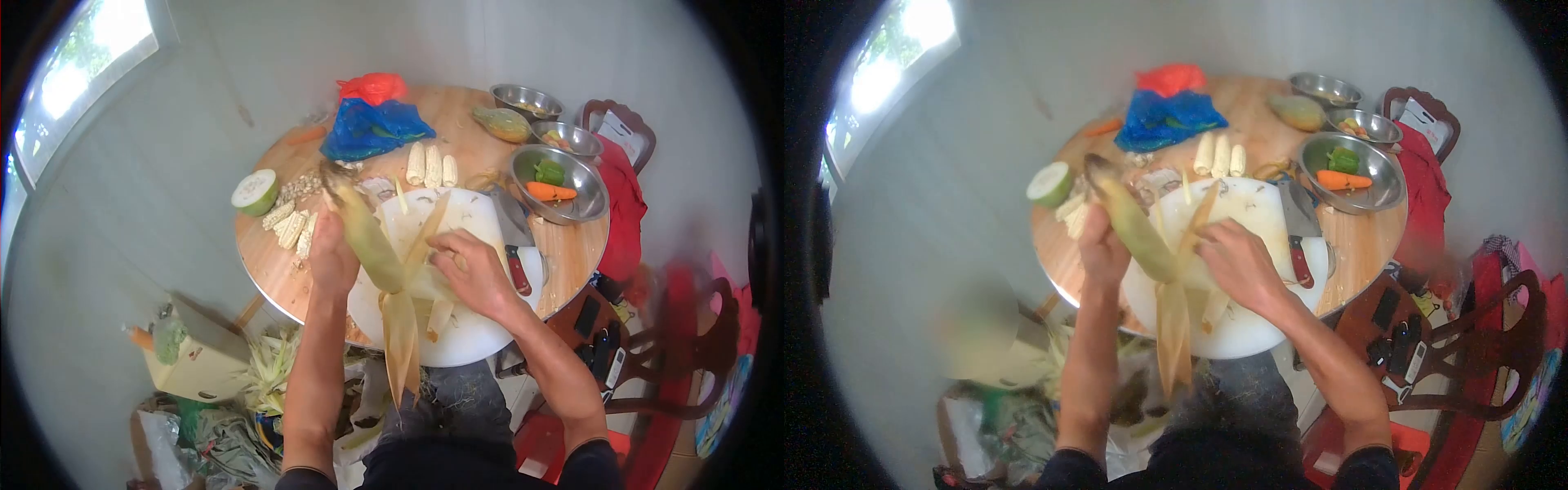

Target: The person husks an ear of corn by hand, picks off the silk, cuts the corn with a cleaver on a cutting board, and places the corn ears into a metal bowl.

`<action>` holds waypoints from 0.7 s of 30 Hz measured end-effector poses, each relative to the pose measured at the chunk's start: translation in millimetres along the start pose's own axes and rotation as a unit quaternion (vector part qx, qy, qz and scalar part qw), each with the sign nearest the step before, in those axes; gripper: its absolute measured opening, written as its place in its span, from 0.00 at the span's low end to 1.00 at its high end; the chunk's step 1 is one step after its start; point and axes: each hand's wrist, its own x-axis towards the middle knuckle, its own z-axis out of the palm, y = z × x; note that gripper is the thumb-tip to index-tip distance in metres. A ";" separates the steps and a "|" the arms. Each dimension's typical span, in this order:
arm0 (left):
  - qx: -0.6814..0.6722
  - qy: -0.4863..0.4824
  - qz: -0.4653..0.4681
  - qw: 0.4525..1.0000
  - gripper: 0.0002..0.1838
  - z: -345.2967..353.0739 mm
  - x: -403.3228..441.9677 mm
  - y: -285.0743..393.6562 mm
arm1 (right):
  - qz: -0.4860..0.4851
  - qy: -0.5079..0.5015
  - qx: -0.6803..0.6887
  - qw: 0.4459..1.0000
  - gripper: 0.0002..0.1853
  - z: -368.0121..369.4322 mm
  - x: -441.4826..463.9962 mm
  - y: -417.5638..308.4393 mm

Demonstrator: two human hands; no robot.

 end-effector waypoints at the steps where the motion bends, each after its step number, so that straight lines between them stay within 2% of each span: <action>1: 0.022 -0.027 -0.008 0.999 0.31 9.1 -0.6 1.5 | -0.004 0.005 0.038 0.999 0.12 -3.0 11.7 -15.1; 2: 0.043 -0.054 -0.016 0.997 0.32 16.9 -1.2 1.6 | -0.004 0.006 0.038 0.999 0.12 -2.3 21.5 -24.9; 4: 0.064 -0.062 -0.024 0.996 0.32 27.4 -5.3 -0.4 | -0.082 0.070 0.045 0.993 0.14 0.3 39.3 -40.0; 6: 0.085 -0.072 -0.031 0.993 0.33 38.6 -9.8 -1.2 | -0.081 0.091 0.044 0.992 0.14 -1.3 55.0 -48.6; 8: 0.120 -0.030 -0.034 0.992 0.35 49.3 -13.6 -1.3 | -0.081 0.109 0.044 0.990 0.14 -3.2 63.1 -54.4; 10: 0.138 -0.051 -0.013 0.989 0.36 56.1 -13.5 -2.8 | -0.099 0.152 0.103 0.978 0.10 -4.4 67.8 -58.6; 13: 0.168 -0.060 0.003 0.984 0.38 61.7 -16.0 -4.7 | -0.122 0.180 0.106 0.970 0.08 -8.5 68.8 -57.4; 17: 0.191 -0.053 0.000 0.980 0.38 70.8 -20.5 -5.1 | -0.135 0.178 0.079 0.972 0.06 -17.1 67.8 -48.0; 21: 0.182 -0.065 -0.003 0.981 0.37 73.8 -20.6 -7.9 | -0.097 0.169 0.062 0.979 0.07 -30.5 66.8 -52.7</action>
